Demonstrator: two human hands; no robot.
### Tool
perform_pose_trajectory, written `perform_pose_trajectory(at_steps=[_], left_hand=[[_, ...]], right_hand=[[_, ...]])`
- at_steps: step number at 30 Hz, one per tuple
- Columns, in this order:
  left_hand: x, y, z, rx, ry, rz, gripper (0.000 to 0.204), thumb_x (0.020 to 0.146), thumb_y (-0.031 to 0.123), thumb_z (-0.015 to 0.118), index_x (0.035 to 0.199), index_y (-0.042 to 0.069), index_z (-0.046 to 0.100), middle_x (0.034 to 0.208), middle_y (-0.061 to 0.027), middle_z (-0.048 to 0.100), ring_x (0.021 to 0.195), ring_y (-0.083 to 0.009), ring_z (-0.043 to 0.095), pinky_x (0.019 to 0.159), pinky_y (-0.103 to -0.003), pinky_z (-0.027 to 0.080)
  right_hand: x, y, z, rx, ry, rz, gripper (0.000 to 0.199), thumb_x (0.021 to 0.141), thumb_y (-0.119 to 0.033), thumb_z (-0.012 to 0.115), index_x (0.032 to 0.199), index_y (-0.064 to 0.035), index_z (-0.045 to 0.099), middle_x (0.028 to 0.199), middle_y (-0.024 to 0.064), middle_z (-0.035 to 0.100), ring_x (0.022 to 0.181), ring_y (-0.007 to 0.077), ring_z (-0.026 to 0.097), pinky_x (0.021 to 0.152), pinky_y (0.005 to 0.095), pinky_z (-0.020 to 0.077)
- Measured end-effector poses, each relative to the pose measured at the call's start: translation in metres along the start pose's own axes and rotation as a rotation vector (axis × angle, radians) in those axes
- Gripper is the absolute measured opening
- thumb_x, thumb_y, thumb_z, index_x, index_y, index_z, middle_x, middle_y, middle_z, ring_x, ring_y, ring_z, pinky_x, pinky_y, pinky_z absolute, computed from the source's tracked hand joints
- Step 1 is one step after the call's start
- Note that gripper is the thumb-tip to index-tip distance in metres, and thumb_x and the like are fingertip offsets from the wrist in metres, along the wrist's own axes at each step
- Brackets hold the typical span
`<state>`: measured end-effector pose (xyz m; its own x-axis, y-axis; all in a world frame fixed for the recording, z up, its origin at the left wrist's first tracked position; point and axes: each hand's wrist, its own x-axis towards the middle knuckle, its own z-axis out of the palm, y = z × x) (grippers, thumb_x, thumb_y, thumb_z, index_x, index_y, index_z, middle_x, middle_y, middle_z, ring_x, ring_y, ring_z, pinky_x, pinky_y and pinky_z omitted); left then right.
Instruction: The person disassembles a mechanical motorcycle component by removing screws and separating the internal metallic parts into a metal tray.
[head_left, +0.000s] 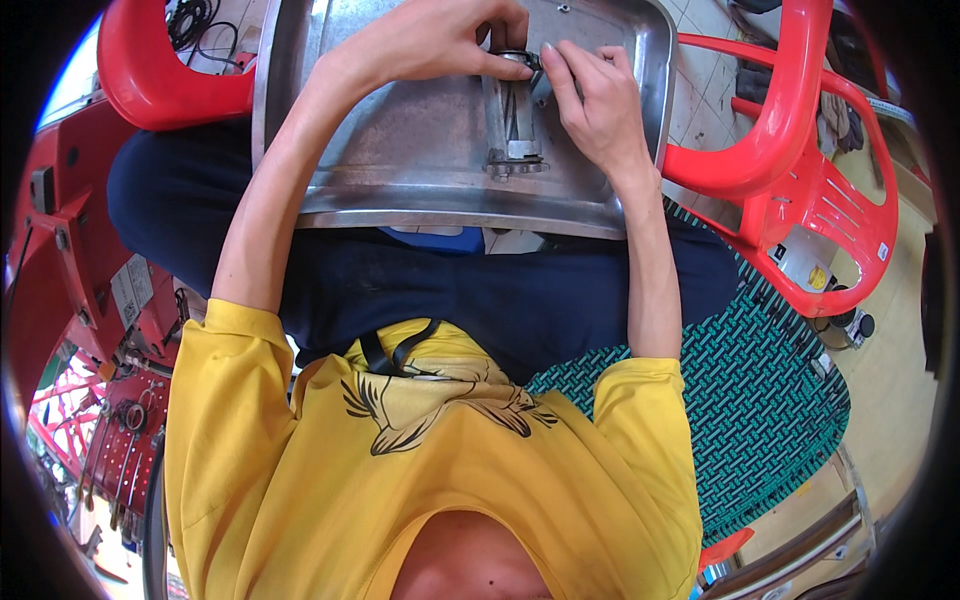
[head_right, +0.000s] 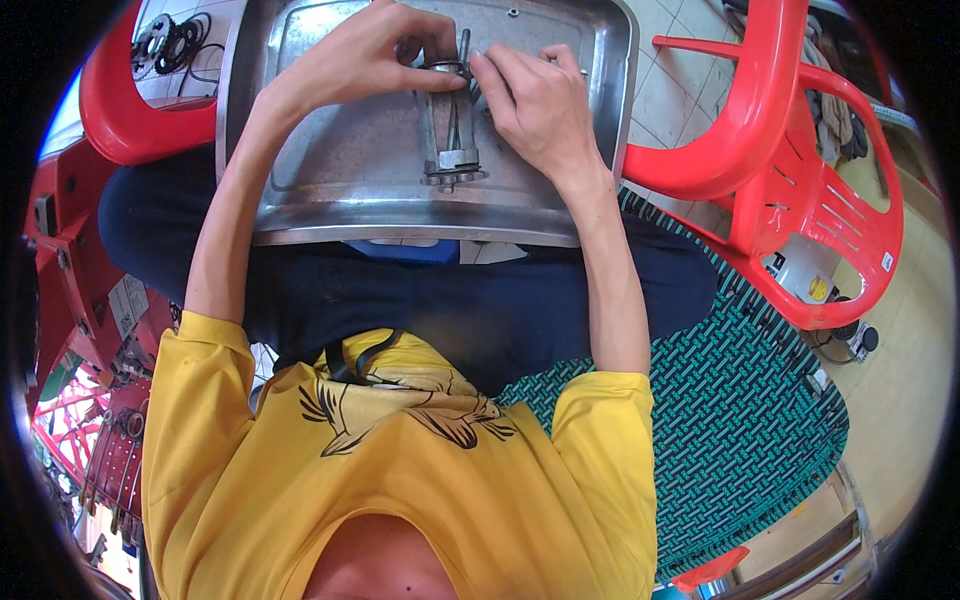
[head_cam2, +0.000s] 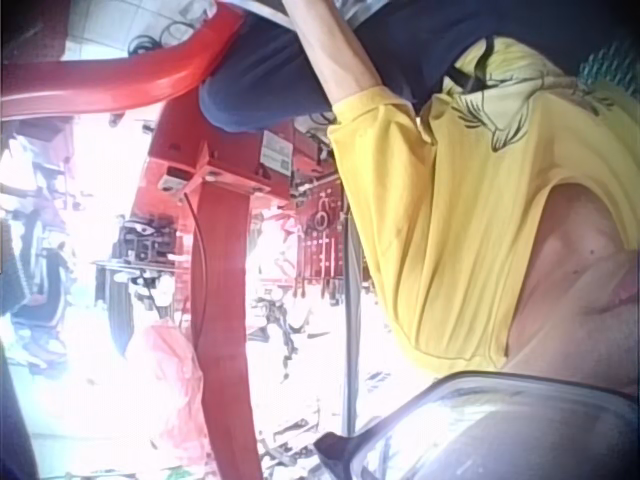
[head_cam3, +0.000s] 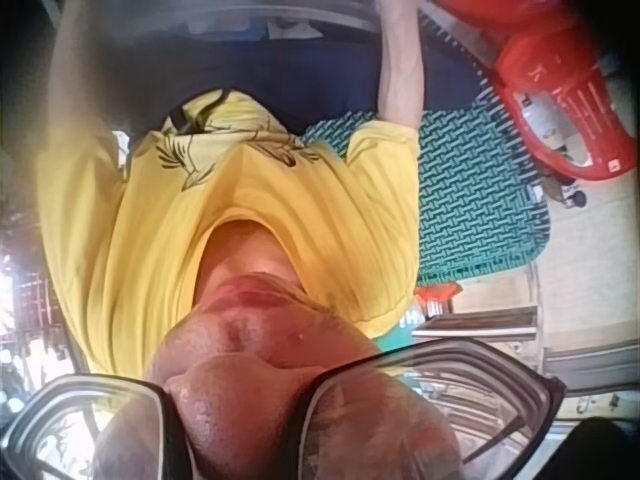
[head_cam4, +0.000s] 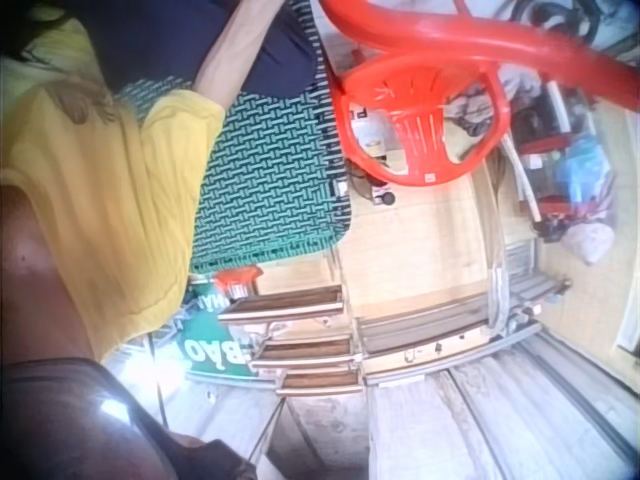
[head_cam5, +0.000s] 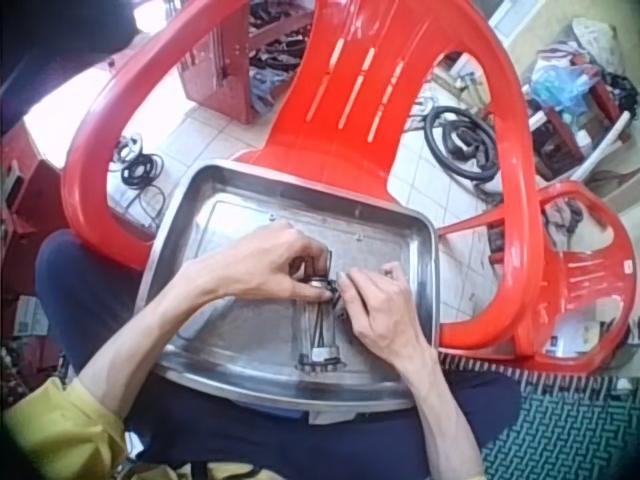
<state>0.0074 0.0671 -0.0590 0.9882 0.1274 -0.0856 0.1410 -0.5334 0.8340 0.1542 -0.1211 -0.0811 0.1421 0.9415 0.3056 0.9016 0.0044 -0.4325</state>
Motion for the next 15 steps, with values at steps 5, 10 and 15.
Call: perform_pose_trajectory(at_steps=[5,10,15], left_hand=[[0.0009,-0.0007,0.0001,0.008,0.001,0.009,0.034,0.082,0.031,0.079,0.088,-0.002,0.070,0.073,-0.0185,0.069,0.068,-0.0313,0.070,0.064,-0.041,0.053],[0.0007,-0.0011,0.0003,0.004,0.007,0.011,0.034,0.082,0.031,0.079,0.088,-0.002,0.070,0.074,-0.0192,0.070,0.069,-0.0319,0.070,0.065,-0.041,0.053],[0.0017,-0.0005,-0.0003,0.028,-0.021,-0.004,0.035,0.082,0.032,0.079,0.088,-0.001,0.070,0.074,-0.0193,0.069,0.069,-0.0320,0.070,0.065,-0.042,0.053]], right_hand=[[0.0012,-0.0020,-0.0010,-0.031,0.011,-0.002,0.021,0.101,-0.023,0.062,0.089,-0.0055,0.063,0.078,0.0102,0.066,0.072,0.0321,0.062,0.078,0.0396,0.0422],[0.0026,-0.0048,-0.0032,-0.019,-0.034,0.010,0.023,0.101,-0.025,0.062,0.089,-0.0055,0.063,0.077,0.0101,0.066,0.073,0.0322,0.063,0.078,0.0397,0.0428],[0.0028,-0.0075,-0.0064,0.046,-0.085,0.129,0.024,0.101,-0.024,0.060,0.087,-0.0042,0.063,0.077,0.0114,0.067,0.075,0.0326,0.063,0.078,0.0397,0.0432]])
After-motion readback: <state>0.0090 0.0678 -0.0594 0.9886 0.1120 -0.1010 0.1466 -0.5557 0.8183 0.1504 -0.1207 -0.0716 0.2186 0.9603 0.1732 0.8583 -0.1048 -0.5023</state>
